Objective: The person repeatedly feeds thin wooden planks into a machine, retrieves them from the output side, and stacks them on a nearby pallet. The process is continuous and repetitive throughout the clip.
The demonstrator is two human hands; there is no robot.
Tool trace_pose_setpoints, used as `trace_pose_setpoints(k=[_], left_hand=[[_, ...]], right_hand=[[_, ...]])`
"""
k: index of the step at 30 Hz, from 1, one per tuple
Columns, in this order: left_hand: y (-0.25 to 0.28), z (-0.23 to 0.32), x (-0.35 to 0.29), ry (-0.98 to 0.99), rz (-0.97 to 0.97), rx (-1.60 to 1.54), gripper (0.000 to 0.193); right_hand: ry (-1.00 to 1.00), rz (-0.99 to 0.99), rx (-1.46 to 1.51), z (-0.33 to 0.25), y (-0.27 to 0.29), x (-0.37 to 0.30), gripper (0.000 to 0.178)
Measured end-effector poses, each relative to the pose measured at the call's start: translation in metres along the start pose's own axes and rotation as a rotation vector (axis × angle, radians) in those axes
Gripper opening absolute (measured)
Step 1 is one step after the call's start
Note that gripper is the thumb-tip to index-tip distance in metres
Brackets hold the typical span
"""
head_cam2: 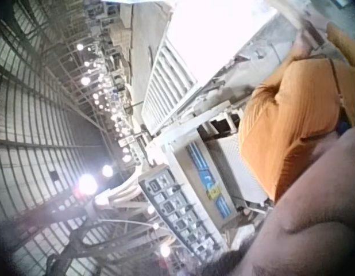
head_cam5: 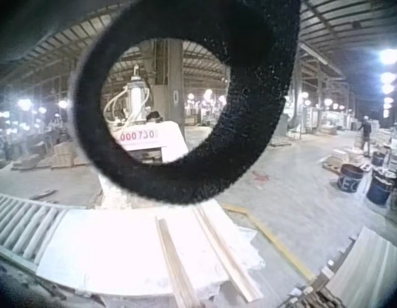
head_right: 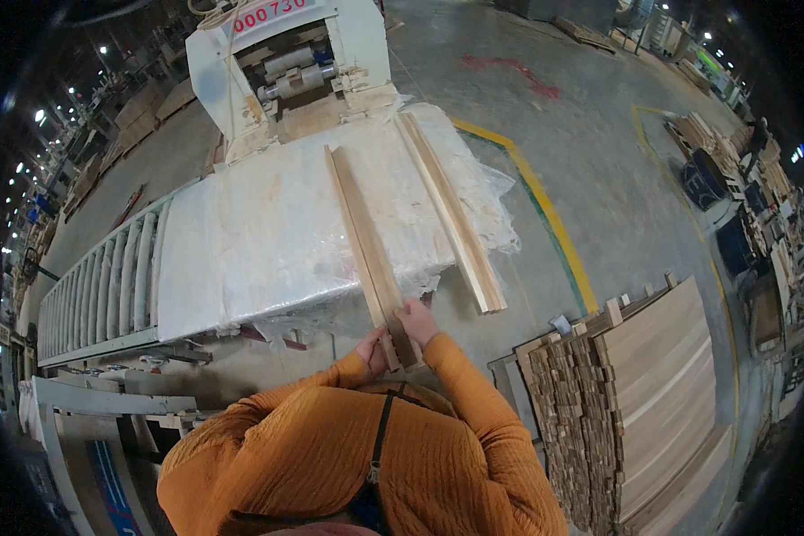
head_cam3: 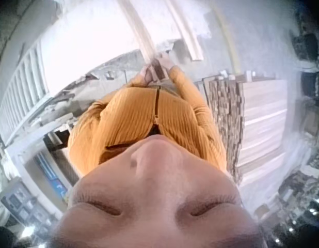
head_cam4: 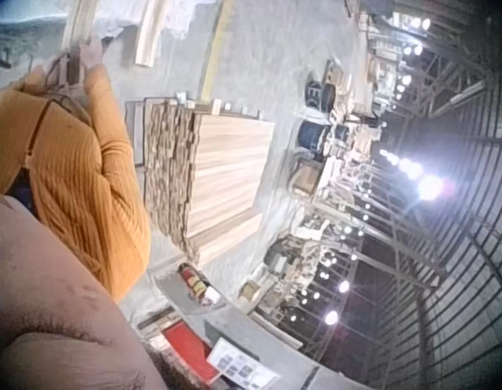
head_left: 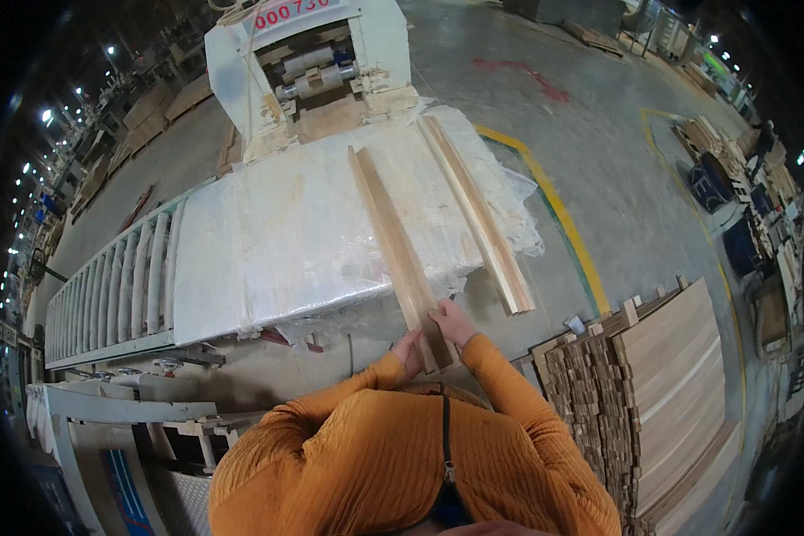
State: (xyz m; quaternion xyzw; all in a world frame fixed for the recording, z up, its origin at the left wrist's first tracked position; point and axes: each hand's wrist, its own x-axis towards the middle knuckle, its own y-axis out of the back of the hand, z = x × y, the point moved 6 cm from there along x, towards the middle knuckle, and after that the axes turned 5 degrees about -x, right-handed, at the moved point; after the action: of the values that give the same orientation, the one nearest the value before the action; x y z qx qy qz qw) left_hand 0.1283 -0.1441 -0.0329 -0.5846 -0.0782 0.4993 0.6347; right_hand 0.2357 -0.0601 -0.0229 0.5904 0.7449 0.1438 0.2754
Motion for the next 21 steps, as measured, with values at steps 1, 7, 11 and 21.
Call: trace_pose_setpoints(k=[1,7,11,21], left_hand=[[-0.002,-0.002,0.003,0.005,-0.024,-0.011,0.046],[-0.014,-0.006,0.016,0.153,-0.168,0.176,0.043],[-0.003,0.002,0.013,0.308,-0.076,0.577,0.035],[0.018,0.070,0.057,0.241,0.188,0.802,0.035]], right_hand=[[0.108,0.052,0.034,-0.005,0.000,-0.003,0.031],[0.058,0.140,-0.011,-0.010,0.006,-0.018,0.038],[0.076,0.138,-0.093,-0.014,0.022,-0.019,0.046],[-0.057,0.336,0.017,0.012,0.054,-0.036,0.036]])
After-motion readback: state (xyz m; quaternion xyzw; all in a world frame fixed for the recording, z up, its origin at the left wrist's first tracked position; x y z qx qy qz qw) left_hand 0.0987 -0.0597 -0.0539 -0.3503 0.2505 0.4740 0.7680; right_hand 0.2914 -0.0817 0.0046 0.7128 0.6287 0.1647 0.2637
